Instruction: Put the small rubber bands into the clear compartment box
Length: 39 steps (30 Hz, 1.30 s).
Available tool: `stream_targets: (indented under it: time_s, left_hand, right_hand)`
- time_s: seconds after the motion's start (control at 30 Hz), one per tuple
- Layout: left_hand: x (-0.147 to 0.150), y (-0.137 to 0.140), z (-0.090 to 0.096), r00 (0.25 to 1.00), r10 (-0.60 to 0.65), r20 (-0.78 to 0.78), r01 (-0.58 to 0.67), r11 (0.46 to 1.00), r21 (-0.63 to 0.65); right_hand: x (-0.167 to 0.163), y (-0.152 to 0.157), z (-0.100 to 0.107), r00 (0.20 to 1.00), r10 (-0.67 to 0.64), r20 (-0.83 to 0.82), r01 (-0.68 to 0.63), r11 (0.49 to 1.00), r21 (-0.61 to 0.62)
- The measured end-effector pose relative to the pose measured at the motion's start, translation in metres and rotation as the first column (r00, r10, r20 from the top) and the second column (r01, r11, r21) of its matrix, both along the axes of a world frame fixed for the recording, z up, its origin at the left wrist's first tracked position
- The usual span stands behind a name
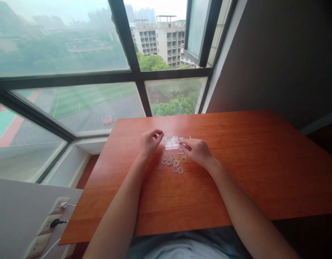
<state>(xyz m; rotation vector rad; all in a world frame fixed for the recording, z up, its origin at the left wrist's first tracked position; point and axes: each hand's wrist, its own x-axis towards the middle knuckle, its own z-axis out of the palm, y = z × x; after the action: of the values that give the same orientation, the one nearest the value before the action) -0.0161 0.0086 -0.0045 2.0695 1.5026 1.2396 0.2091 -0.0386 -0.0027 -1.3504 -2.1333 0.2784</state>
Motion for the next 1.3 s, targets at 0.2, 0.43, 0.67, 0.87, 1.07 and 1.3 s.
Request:
stream_targets:
  time_s: [0.2, 0.43, 0.67, 0.87, 1.07, 1.3]
  left_hand:
    - [0.006, -0.002, -0.003, 0.999, -0.010, -0.049, 0.010, 1.000, -0.004]
    - [0.006, 0.000, -0.008, 0.999, -0.018, -0.051, 0.016, 0.999, -0.031]
    - [0.005, 0.000, -0.009, 0.999, -0.003, -0.052, 0.001, 0.999, -0.037]
    - [0.005, -0.001, -0.007, 0.999, -0.010, -0.041, 0.008, 0.999, -0.036]
    - [0.007, -0.002, -0.006, 0.999, -0.020, -0.040, 0.019, 0.999, -0.026]
    - [0.008, -0.003, -0.005, 0.998, -0.024, -0.052, 0.023, 1.000, -0.017]
  right_hand:
    - [0.000, 0.000, -0.001, 1.000, -0.003, 0.029, 0.004, 1.000, -0.019]
    - [0.003, 0.000, 0.007, 0.995, -0.014, 0.096, 0.022, 0.996, -0.084]
    - [0.014, 0.001, 0.014, 0.985, 0.026, 0.173, 0.013, 0.975, -0.222]
    - [0.020, 0.002, 0.011, 0.979, 0.079, 0.187, -0.017, 0.949, -0.316]
    - [0.010, 0.000, 0.006, 0.955, 0.107, 0.277, -0.008, 0.942, -0.336]
    - [0.001, -0.002, 0.003, 0.912, 0.090, 0.401, 0.033, 0.957, -0.289]
